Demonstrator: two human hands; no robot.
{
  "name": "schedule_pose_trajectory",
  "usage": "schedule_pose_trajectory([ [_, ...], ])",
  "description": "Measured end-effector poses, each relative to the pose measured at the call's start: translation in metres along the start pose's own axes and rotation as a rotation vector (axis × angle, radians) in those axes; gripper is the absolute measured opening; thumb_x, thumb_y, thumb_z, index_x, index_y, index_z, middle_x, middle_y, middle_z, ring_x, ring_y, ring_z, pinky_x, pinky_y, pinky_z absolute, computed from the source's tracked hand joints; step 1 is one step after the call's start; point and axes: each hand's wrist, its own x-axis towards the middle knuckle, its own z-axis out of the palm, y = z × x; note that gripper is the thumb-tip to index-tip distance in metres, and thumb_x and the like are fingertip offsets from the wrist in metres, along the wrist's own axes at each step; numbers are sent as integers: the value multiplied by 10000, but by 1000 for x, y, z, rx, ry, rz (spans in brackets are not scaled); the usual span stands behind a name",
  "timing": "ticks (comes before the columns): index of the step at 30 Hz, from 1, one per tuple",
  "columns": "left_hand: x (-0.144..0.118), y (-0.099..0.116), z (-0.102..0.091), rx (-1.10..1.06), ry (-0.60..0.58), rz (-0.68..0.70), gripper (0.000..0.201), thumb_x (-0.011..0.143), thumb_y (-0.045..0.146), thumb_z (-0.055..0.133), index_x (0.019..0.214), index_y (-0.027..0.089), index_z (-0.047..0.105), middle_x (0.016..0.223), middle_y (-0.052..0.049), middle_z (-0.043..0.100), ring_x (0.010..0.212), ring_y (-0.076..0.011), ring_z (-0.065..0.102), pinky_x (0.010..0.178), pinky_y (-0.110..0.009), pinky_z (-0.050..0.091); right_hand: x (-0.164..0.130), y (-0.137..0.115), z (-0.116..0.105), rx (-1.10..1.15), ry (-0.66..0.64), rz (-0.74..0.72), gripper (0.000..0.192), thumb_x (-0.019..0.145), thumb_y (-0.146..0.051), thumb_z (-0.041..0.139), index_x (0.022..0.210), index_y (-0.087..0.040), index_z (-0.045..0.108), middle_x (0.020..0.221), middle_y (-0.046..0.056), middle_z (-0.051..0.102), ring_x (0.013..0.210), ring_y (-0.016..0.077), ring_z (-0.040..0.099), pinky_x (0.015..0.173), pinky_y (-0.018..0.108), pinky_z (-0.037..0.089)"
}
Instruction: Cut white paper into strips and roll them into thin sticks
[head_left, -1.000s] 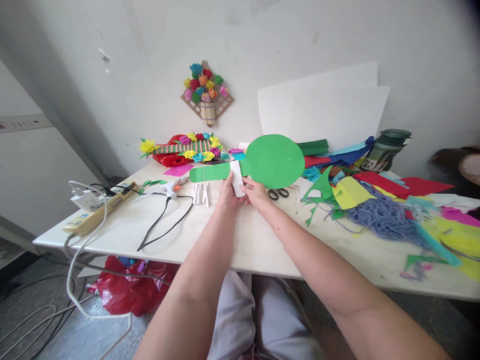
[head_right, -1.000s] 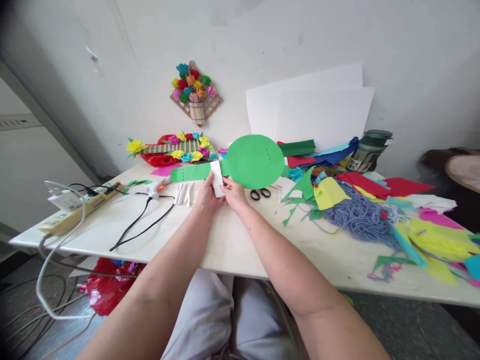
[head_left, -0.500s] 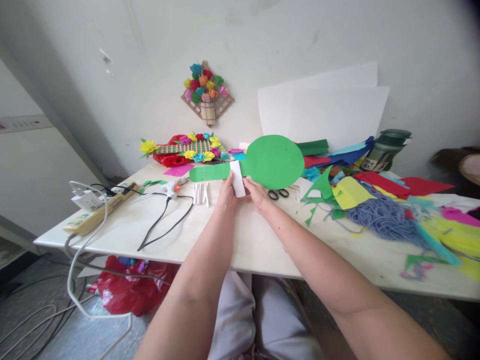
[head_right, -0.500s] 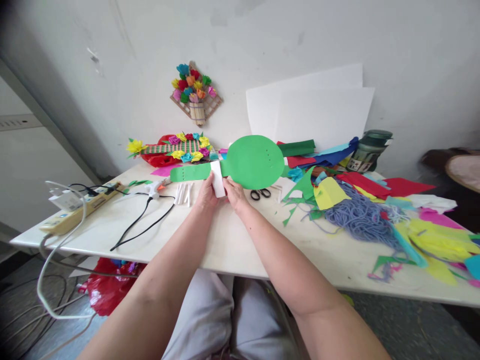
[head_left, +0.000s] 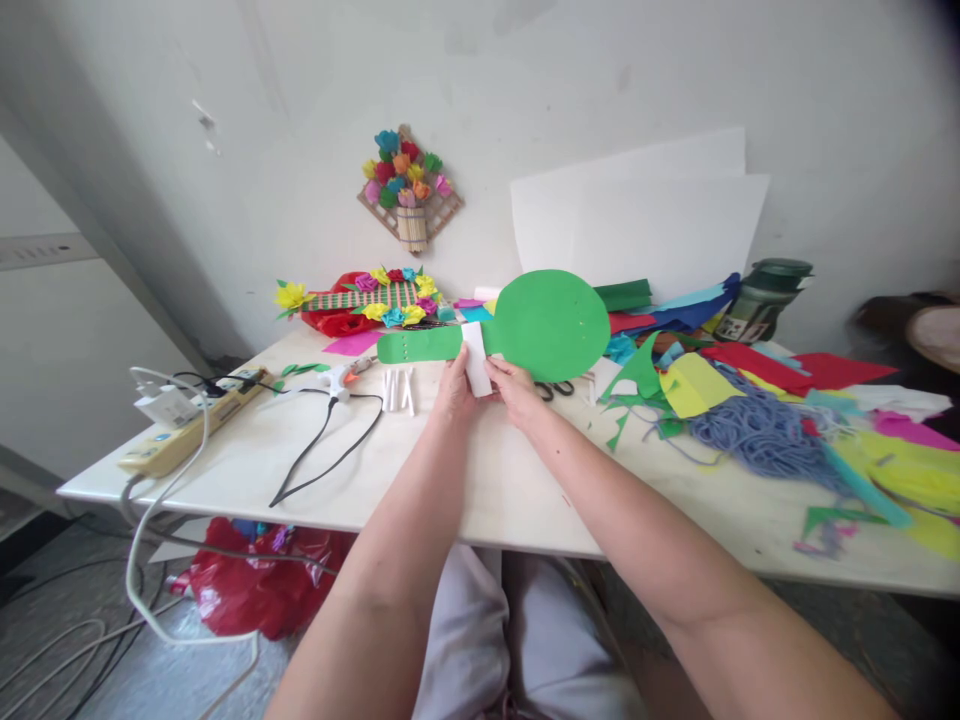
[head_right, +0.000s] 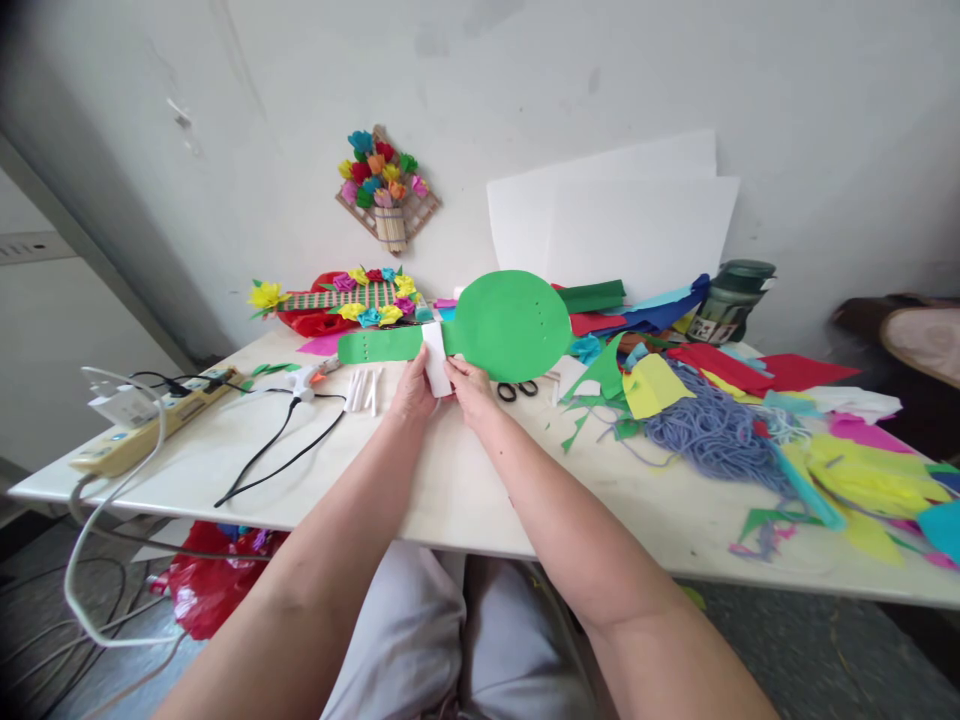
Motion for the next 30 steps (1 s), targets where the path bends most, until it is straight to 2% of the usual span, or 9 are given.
schedule_pose_trajectory([
  [5,-2,1,3,-4,-9,-9,269,750,384,670,764,126,593,593,-46,654,550,-162,636,684,-322,546,3,2,-1,-12,13,-9,374,804,-257,592,1155,-141,645,940,86,709,691,145,653,577,267,545],
  [10,-1,0,3,-20,0,-6,262,737,367,683,758,124,589,609,-45,663,577,-170,651,723,-336,547,8,8,-2,5,20,-33,383,776,-304,628,1125,-153,668,921,85,717,725,168,665,641,314,563],
  [18,-2,-1,3,20,-21,-43,248,769,371,646,783,128,596,667,-88,686,793,-248,688,794,-395,539,14,12,-5,29,22,-92,360,707,-306,693,1041,-174,709,876,70,727,756,176,669,655,320,563],
  [25,-2,-1,2,19,-27,-64,286,776,383,634,875,118,594,730,-106,698,855,-260,682,809,-404,536,5,3,-1,36,70,-24,329,763,-196,615,1072,-105,685,1023,120,703,720,159,671,585,280,552],
  [30,-3,0,2,20,-8,-76,295,794,377,611,912,107,596,702,-99,691,820,-251,686,796,-393,539,4,1,0,73,77,-34,270,756,-165,619,1004,-109,709,1103,120,678,814,153,673,658,257,551],
])
